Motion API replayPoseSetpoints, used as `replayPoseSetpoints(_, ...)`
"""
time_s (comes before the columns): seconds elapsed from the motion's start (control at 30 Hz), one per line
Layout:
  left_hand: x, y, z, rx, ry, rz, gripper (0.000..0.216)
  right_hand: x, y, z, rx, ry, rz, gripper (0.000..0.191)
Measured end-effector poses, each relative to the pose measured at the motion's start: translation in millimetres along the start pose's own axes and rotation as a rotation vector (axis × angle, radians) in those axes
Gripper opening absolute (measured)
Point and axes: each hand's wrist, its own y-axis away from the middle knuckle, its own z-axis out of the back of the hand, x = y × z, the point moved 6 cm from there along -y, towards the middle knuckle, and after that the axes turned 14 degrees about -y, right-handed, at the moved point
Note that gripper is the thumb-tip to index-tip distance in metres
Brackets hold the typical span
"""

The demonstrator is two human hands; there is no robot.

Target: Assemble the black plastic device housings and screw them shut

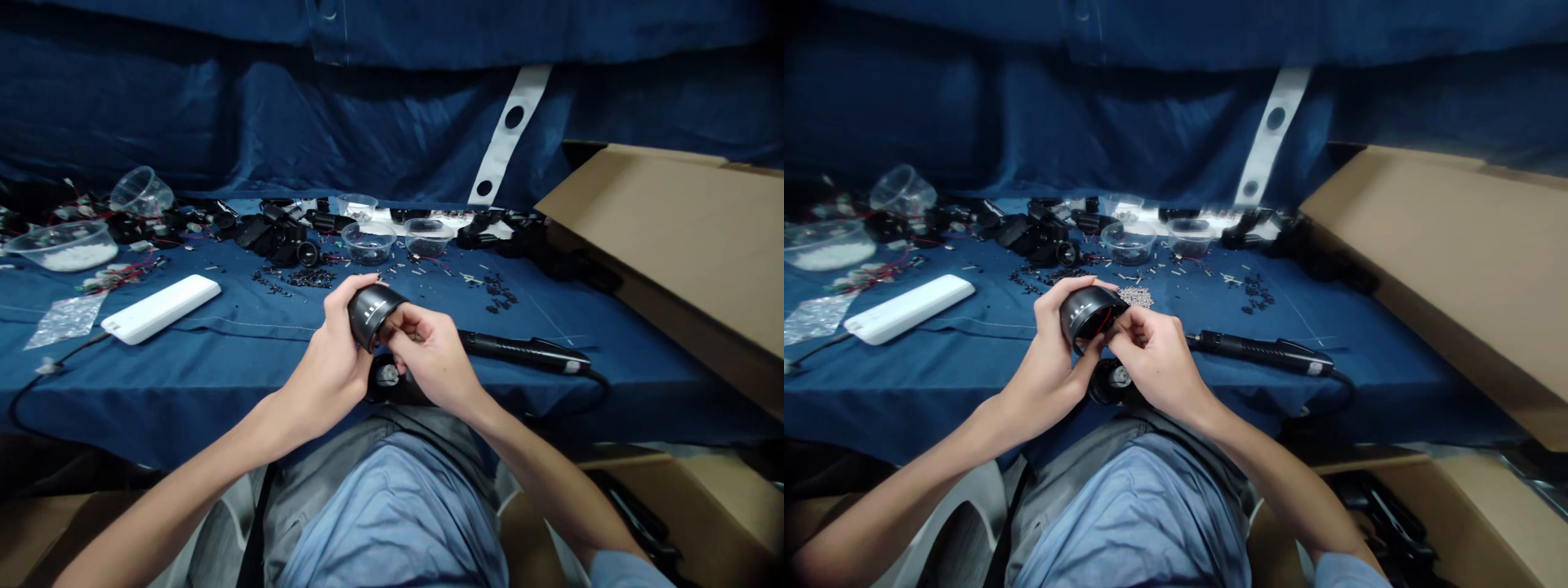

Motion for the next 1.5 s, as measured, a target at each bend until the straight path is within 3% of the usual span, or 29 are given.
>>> replayPoseSetpoints(0.33, -1.8, 2.6, 1.0, -0.009, 0.009, 0.07, 0.075, 2.7, 7.2, -2.4, -0.028, 0.076, 0.043, 0.014)
replayPoseSetpoints(0.83, -11.2, 2.7, 1.9, -0.056, -0.111, 0.036, 0.072, -11.8, 5.3, -3.4, -0.035, 0.032, 0.059, 0.012)
replayPoseSetpoints(1.2, 0.7, -5.3, 7.6, 0.028, -0.113, -0.003, 0.082, -8.9, -2.1, -8.6, -0.021, -0.136, -0.083, 0.02)
replayPoseSetpoints(1.33, 22.8, -10.6, 13.2, 0.043, -0.104, 0.073, 0.084, 4.4, -6.9, 0.7, 0.059, 0.061, -0.076, 0.03)
replayPoseSetpoints(1.43, 34.2, -13.9, 20.6, 0.014, -0.163, 0.086, 0.081, 22.7, -9.9, 15.3, 0.052, 0.439, 0.091, 0.026)
replayPoseSetpoints(1.5, 35.5, -15.5, 25.0, -0.002, -0.189, 0.06, 0.081, 21.7, -11.0, 16.6, 0.136, 0.637, 0.105, 0.022)
